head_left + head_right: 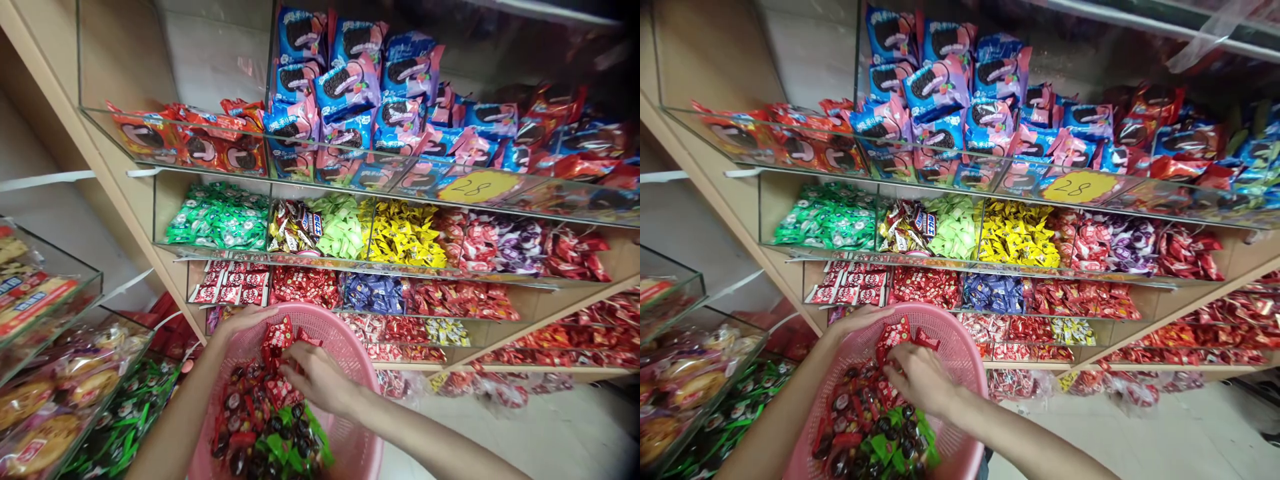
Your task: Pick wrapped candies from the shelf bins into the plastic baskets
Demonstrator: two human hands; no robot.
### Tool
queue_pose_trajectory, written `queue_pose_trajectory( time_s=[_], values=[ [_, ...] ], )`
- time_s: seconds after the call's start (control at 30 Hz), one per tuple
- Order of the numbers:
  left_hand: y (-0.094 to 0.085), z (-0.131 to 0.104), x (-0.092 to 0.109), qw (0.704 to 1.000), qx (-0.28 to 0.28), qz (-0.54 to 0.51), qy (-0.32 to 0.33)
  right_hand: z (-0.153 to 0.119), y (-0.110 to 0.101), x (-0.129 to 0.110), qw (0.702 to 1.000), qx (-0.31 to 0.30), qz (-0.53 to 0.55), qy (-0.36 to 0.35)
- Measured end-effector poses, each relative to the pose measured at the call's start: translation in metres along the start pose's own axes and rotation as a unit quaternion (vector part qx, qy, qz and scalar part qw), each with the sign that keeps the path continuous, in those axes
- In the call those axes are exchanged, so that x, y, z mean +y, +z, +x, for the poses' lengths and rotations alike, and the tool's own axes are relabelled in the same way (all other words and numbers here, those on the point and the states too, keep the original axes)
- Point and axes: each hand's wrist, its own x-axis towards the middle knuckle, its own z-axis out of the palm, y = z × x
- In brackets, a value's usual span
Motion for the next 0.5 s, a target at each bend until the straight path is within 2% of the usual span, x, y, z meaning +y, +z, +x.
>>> queue_pose_trajectory(
  time_s=[0.07, 0.17, 0.3, 0.5],
  values=[
    [-0.001, -0.002, 0.001, 1.0, 0.006, 0.015, -0.01, 0.008, 0.006, 0.016, 0.993, -0.033, -0.09, 0.075],
    [-0.001, -0.005, 0.004, 1.0, 0.007, 0.02, -0.012, 0.019, 0.022, 0.044, 0.958, -0.104, -0.212, 0.161],
    [0.0, -0.008, 0.007, 1.0, 0.002, -0.002, -0.013, 0.029, 0.043, 0.067, 0.951, -0.113, -0.227, 0.178],
    [0.0, -0.005, 0.004, 1.0, 0.001, 0.013, -0.008, 0.034, 0.057, 0.074, 0.954, -0.09, -0.203, 0.201]
  ],
)
